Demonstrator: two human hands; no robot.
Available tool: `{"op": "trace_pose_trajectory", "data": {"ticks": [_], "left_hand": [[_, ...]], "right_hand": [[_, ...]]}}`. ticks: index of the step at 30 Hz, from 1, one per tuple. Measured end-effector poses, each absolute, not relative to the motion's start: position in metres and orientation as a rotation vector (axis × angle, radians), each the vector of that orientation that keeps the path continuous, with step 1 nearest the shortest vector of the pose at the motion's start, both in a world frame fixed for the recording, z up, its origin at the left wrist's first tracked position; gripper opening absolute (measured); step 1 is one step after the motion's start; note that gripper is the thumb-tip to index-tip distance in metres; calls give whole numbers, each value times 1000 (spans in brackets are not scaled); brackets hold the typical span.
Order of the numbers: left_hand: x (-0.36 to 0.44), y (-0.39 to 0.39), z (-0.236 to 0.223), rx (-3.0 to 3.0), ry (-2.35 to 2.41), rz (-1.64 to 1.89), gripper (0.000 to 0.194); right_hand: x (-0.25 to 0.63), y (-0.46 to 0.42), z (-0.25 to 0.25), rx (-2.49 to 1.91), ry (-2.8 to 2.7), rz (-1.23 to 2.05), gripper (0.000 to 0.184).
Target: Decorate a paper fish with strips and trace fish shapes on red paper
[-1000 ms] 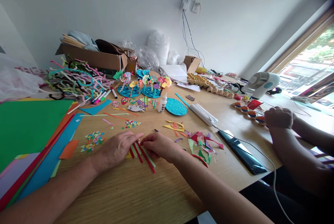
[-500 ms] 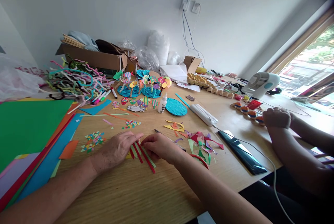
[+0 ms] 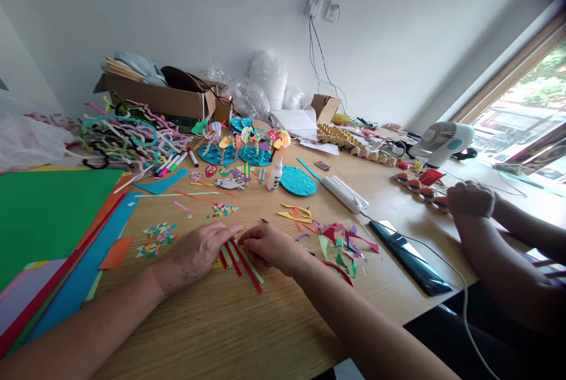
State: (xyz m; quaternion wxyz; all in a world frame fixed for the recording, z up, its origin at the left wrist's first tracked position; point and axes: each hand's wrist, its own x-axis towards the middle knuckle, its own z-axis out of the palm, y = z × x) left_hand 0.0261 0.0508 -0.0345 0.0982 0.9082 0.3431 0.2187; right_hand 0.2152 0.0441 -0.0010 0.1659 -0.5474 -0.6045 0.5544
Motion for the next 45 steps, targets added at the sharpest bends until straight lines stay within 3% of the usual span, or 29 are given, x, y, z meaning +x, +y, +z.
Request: {"op": "trace_pose_trajectory", "data": {"ticks": [19, 28, 35, 45], "left_hand": [[26, 52, -31, 2335, 1029, 763, 39], [8, 52, 4, 1898, 1209, 891, 33], [-17, 7, 22, 1198, 1275, 675, 34], [3, -9, 26, 1089, 1279, 613, 43]], "right_hand": [[229, 20, 12, -1588, -1684, 1583, 16], [251, -24, 5, -1608, -1994, 793, 16], [256, -47, -14, -1500, -2002, 745, 19], [256, -56, -27, -1420, -2024, 661, 19]]}}
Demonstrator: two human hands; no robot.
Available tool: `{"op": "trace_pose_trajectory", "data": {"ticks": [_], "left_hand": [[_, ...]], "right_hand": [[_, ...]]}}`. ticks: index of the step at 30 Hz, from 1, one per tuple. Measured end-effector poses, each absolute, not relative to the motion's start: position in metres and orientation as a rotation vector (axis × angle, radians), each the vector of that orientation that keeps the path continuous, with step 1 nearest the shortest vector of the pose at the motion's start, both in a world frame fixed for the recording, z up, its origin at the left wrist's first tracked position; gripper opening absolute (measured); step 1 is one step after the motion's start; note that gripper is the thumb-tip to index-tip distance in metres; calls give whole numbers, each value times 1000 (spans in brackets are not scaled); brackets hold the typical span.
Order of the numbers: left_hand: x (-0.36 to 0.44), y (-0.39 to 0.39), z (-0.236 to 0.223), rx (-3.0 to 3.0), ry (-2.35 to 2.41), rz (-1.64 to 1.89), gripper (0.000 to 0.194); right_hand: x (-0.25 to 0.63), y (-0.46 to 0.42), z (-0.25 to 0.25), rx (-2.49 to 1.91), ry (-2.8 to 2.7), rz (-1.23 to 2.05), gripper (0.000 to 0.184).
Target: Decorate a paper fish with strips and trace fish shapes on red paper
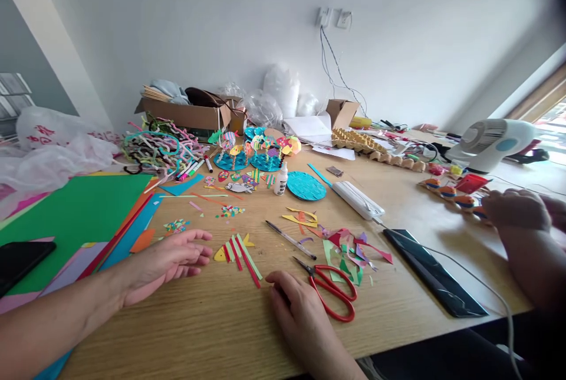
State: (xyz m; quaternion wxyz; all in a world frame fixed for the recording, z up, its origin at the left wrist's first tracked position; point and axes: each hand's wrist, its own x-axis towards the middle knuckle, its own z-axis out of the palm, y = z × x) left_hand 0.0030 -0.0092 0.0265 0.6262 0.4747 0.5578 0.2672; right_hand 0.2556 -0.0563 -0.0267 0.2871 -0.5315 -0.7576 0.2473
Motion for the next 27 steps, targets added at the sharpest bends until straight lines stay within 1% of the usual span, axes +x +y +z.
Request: {"op": "trace_pose_trajectory", "data": {"ticks": [4, 6, 9, 12, 15, 17, 22, 27], "left_hand": [[5, -7, 25, 1168, 1302, 585, 41], [5, -5, 19, 1455, 1358, 538, 36], [5, -3, 9, 1986, 1434, 476, 35], [7, -6, 0, 2192, 1420, 486, 40], [7, -12, -9, 2555, 1329, 469, 50], [6, -15, -16, 2773, 1268, 440, 53], [4, -16, -27, 2867, 1204, 429, 53], [10, -20, -34, 2883, 1251, 449, 50]], "right_hand": [[256, -56, -28, -1415, -2018, 651, 20], [256, -56, -27, -1411, -2019, 650, 21], [256, -55, -26, -1417, -2019, 663, 21], [256, -55, -26, -1407, -2024, 670, 21], [257, -55, -26, -1387, -2017, 660, 21], [258, -54, -24, -1378, -2001, 679, 21], [258, -45, -8, -1312, -1994, 744, 21], [242, -20, 19, -1359, -2137, 764, 22]]}}
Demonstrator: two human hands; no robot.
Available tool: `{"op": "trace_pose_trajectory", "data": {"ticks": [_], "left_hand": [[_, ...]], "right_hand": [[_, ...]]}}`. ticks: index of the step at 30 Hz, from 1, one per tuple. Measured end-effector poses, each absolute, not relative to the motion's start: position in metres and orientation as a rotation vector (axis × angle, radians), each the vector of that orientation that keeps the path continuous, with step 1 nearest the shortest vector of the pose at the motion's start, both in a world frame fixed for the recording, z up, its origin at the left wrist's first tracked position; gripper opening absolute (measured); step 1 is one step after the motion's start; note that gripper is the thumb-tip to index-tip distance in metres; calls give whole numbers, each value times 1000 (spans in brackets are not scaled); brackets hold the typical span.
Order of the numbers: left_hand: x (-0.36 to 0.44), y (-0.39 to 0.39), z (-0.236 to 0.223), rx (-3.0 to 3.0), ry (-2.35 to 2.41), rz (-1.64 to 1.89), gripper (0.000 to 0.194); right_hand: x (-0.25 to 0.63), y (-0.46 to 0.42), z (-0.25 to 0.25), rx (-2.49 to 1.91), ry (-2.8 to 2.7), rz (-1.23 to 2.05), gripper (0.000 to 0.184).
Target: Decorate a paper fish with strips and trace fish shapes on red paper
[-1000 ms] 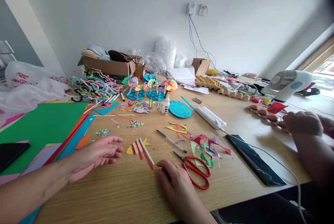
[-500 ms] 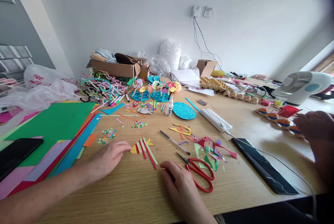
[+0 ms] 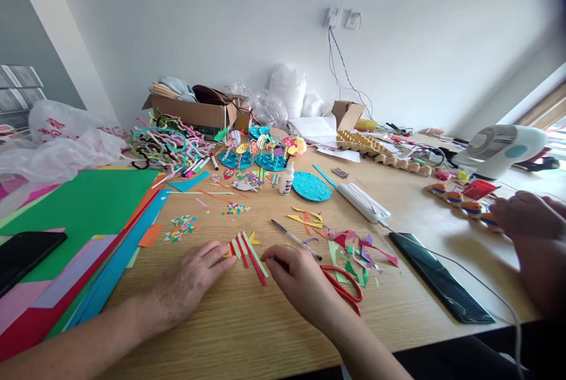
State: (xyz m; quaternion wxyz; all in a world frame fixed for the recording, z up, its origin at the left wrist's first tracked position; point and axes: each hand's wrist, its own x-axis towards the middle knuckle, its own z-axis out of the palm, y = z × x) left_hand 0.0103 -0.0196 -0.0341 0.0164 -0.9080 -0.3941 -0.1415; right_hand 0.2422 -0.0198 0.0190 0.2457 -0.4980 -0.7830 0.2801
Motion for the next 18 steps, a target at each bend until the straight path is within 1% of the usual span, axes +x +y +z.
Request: {"op": "trace_pose_trajectory", "data": {"ticks": [2, 6, 13, 18], "left_hand": [[12, -22, -36, -2785, -1227, -444, 48], [13, -25, -39, -2764, -1239, -448, 49], [15, -24, -44, -2761, -1306, -455, 44], [15, -24, -47, -2764, -1291, -482, 45]], "right_hand": [[231, -6, 29, -1390, -2239, 737, 23], [207, 18, 40, -1463, -2455, 780, 23], [188, 41, 26, -1502, -2580, 802, 23], [181, 42, 27, -1541, -2630, 773, 25]]}}
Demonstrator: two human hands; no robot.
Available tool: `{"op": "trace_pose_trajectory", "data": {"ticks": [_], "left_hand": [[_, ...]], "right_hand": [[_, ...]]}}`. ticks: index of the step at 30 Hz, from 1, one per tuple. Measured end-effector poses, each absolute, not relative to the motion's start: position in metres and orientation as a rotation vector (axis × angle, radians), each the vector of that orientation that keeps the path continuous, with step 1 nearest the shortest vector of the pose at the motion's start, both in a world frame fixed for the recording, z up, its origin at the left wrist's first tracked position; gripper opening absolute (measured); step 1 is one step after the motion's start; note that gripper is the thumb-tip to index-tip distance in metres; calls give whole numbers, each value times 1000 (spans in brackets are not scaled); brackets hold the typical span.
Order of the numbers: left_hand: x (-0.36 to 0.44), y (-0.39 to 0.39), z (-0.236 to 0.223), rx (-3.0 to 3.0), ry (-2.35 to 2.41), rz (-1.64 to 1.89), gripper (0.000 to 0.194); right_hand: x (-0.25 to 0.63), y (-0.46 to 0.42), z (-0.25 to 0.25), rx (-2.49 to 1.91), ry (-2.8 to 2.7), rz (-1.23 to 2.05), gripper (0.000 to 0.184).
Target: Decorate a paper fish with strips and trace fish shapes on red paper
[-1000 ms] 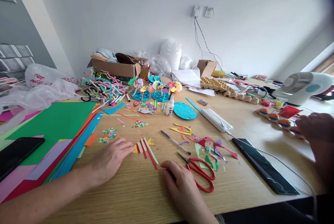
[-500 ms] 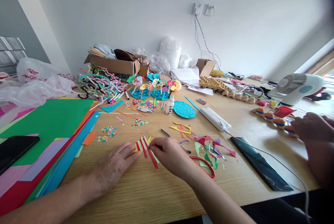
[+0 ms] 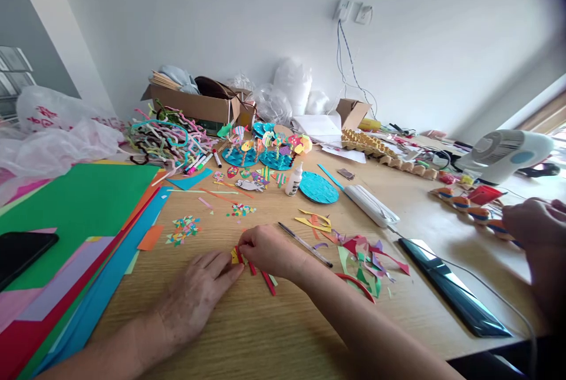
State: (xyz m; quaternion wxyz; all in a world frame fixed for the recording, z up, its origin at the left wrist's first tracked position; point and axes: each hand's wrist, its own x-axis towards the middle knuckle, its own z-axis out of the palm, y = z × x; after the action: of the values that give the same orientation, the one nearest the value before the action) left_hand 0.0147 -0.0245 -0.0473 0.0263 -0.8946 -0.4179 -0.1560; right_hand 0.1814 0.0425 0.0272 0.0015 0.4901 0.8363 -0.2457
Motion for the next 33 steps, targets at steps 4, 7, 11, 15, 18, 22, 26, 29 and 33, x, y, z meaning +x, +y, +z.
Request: {"op": "trace_pose_trajectory", "data": {"ticks": [4, 7, 11, 15, 18, 22, 26, 29, 33], "left_hand": [[14, -24, -49, -2788, -1278, -502, 46], [14, -24, -49, -2790, -1286, -490, 45], [15, -24, -51, -2794, -1318, -481, 45], [15, -24, -52, -2791, -1335, -469, 46], [15, -24, -51, -2790, -1336, -448, 46], [15, -24, -49, -2782, -1308, -471, 44], [15, -24, -50, -2767, -1314, -476, 44], [14, -24, -53, -2762, -1302, -458, 45], [13, -23, -53, -2757, -1282, -475, 46]], "right_hand": [[177, 44, 27, 1510, 2620, -743, 26], [174, 49, 22, 1492, 2622, -733, 26], [170, 56, 19, 1500, 2639, -709, 26], [170, 55, 23, 1525, 2662, -667, 27], [171, 52, 24, 1516, 2654, -657, 26], [171, 51, 21, 1508, 2621, -661, 25], [168, 55, 23, 1528, 2631, -632, 28], [169, 54, 28, 1525, 2646, -625, 29], [172, 50, 27, 1502, 2633, -648, 25]]}}
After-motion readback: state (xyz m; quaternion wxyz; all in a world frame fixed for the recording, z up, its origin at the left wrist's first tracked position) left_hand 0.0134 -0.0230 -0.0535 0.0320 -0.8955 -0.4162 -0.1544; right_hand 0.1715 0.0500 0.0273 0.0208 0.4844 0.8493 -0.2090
